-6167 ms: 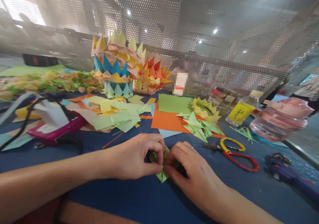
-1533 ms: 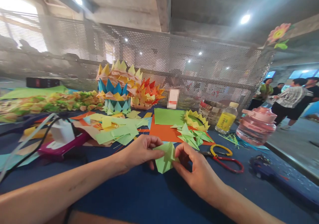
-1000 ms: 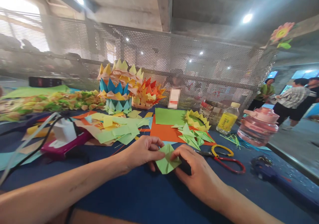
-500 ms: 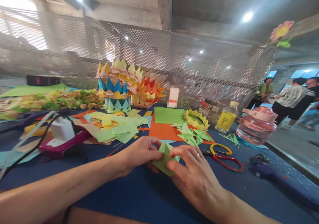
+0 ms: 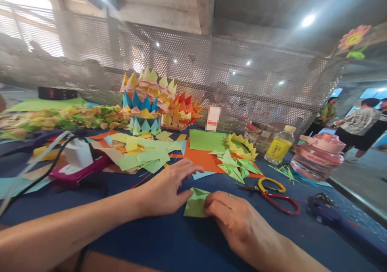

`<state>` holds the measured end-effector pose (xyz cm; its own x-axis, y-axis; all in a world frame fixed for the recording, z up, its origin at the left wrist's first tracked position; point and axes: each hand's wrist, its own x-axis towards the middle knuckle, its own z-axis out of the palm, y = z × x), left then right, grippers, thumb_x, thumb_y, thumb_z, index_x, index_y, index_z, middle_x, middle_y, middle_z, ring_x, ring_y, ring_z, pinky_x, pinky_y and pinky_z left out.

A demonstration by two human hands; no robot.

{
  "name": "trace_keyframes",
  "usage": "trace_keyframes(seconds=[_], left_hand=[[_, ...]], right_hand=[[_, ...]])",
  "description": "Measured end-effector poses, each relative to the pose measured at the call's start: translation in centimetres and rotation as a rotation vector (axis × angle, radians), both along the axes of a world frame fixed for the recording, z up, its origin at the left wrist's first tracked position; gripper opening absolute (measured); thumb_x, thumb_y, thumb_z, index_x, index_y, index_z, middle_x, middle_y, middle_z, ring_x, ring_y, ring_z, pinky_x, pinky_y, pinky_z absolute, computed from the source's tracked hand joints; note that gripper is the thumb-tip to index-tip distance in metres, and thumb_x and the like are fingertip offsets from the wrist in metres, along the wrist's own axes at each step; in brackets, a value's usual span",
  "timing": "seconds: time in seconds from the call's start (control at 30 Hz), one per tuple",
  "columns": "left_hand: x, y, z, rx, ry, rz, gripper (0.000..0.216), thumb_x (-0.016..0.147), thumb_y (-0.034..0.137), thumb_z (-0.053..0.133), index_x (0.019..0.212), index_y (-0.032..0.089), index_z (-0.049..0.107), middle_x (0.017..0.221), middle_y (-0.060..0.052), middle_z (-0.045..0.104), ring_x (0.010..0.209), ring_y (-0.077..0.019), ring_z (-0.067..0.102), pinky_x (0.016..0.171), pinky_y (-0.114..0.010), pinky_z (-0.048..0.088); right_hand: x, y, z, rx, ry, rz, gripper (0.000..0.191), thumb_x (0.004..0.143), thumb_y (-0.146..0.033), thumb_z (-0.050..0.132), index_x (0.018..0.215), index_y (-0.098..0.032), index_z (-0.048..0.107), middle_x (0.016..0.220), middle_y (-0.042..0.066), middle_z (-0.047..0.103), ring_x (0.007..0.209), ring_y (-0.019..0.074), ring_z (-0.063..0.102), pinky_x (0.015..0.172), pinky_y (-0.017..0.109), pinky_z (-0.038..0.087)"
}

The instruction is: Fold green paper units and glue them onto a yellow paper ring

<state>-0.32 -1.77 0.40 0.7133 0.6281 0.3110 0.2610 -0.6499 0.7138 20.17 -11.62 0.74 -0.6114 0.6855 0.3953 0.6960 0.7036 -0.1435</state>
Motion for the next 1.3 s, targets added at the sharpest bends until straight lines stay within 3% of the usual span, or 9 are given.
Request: trace_keyframes(seconds=[0.03, 0.1, 0.27, 0.4, 0.57, 0.7, 0.83, 1.13, 1.3], left_hand=[[-0.4, -0.1, -0.1, 0.170, 0.033, -0.063, 0.046, 0.077, 0.006, 0.052, 0.120, 0.021, 0.058, 0.126, -0.011, 0.057, 0.117, -0.0263, 0.057, 0.099, -0.042, 0.048], [-1.0, -0.2, -0.4, 0.383, 0.105, -0.208, 0.051, 0.081, 0.000, 0.042, 0.125, 0.019, 0.058, 0.137, -0.012, 0.053, 0.129, -0.0248, 0.049, 0.110, -0.041, 0.040], [-2.0, -0.4, -1.1, 0.516, 0.131, -0.325, 0.049, 0.079, -0.002, 0.039, 0.122, 0.008, 0.061, 0.124, -0.017, 0.065, 0.115, -0.0262, 0.062, 0.100, -0.038, 0.051], [-2.2, -0.8, -0.6, 0.636, 0.082, -0.363, 0.044, 0.083, -0.002, 0.037, 0.121, 0.003, 0.059, 0.117, -0.020, 0.068, 0.109, -0.0259, 0.065, 0.097, -0.035, 0.053], [-2.8, -1.1, -0.7, 0.604, 0.008, -0.281, 0.040, 0.089, 0.001, 0.038, 0.126, 0.012, 0.052, 0.118, -0.014, 0.068, 0.105, -0.0210, 0.067, 0.087, -0.025, 0.055], [-2.8, -1.2, -1.5, 0.517, 0.022, -0.185, 0.023, 0.097, 0.013, 0.041, 0.113, 0.020, 0.056, 0.111, -0.007, 0.068, 0.091, -0.0177, 0.069, 0.073, -0.021, 0.055], [-2.8, -1.3, -1.9, 0.577, 0.008, -0.183, 0.026, 0.099, 0.013, 0.039, 0.110, 0.020, 0.061, 0.105, -0.007, 0.070, 0.087, -0.0175, 0.068, 0.074, -0.022, 0.055], [-2.9, -1.9, -1.0, 0.639, 0.061, -0.216, 0.032, 0.100, 0.016, 0.036, 0.104, 0.015, 0.067, 0.112, -0.013, 0.070, 0.093, -0.0220, 0.069, 0.074, -0.026, 0.058], [-2.7, -2.0, -0.7, 0.666, 0.015, -0.260, 0.023, 0.096, 0.017, 0.046, 0.110, 0.020, 0.064, 0.100, -0.007, 0.072, 0.088, -0.0197, 0.069, 0.080, -0.026, 0.056]], right_hand=[[0.1, 0.1, -0.1, -0.004, -0.001, 0.012, 0.024, 0.091, 0.000, 0.041, 0.088, -0.015, 0.059, 0.090, 0.007, 0.064, 0.079, 0.0163, 0.061, 0.072, 0.027, 0.052], [0.3, 0.3, -0.2, -0.004, 0.001, 0.034, 0.024, 0.090, 0.000, 0.040, 0.086, -0.015, 0.058, 0.091, 0.008, 0.065, 0.082, 0.0169, 0.062, 0.075, 0.027, 0.053], [0.6, 0.4, 0.3, -0.041, -0.010, 0.067, 0.024, 0.091, -0.002, 0.041, 0.090, -0.017, 0.059, 0.092, 0.008, 0.067, 0.090, 0.0174, 0.064, 0.079, 0.027, 0.054], [0.2, 0.2, 1.3, -0.006, -0.030, 0.055, 0.026, 0.093, -0.005, 0.041, 0.108, -0.018, 0.058, 0.092, 0.007, 0.070, 0.086, 0.0164, 0.066, 0.077, 0.026, 0.056], [0.0, 0.6, 1.3, 0.043, -0.112, 0.057, 0.026, 0.095, -0.007, 0.040, 0.101, -0.020, 0.062, 0.089, 0.006, 0.071, 0.081, 0.0143, 0.067, 0.070, 0.022, 0.055], [0.4, 1.5, 0.1, 0.089, -0.102, 0.097, 0.026, 0.096, -0.010, 0.041, 0.100, -0.020, 0.064, 0.089, 0.005, 0.071, 0.079, 0.0138, 0.067, 0.065, 0.021, 0.054], [0.6, 1.9, -0.6, 0.137, -0.045, 0.136, 0.026, 0.097, -0.011, 0.039, 0.097, -0.019, 0.065, 0.085, 0.005, 0.071, 0.076, 0.0131, 0.067, 0.064, 0.020, 0.054], [0.0, 0.8, 1.2, -0.033, -0.069, 0.059, 0.028, 0.094, -0.006, 0.043, 0.099, -0.018, 0.067, 0.090, 0.009, 0.072, 0.087, 0.0175, 0.067, 0.076, 0.027, 0.057], [-0.1, 1.4, 1.1, -0.070, -0.026, 0.046, 0.021, 0.095, -0.012, 0.049, 0.096, -0.021, 0.068, 0.090, 0.007, 0.072, 0.083, 0.0162, 0.065, 0.075, 0.027, 0.056]])
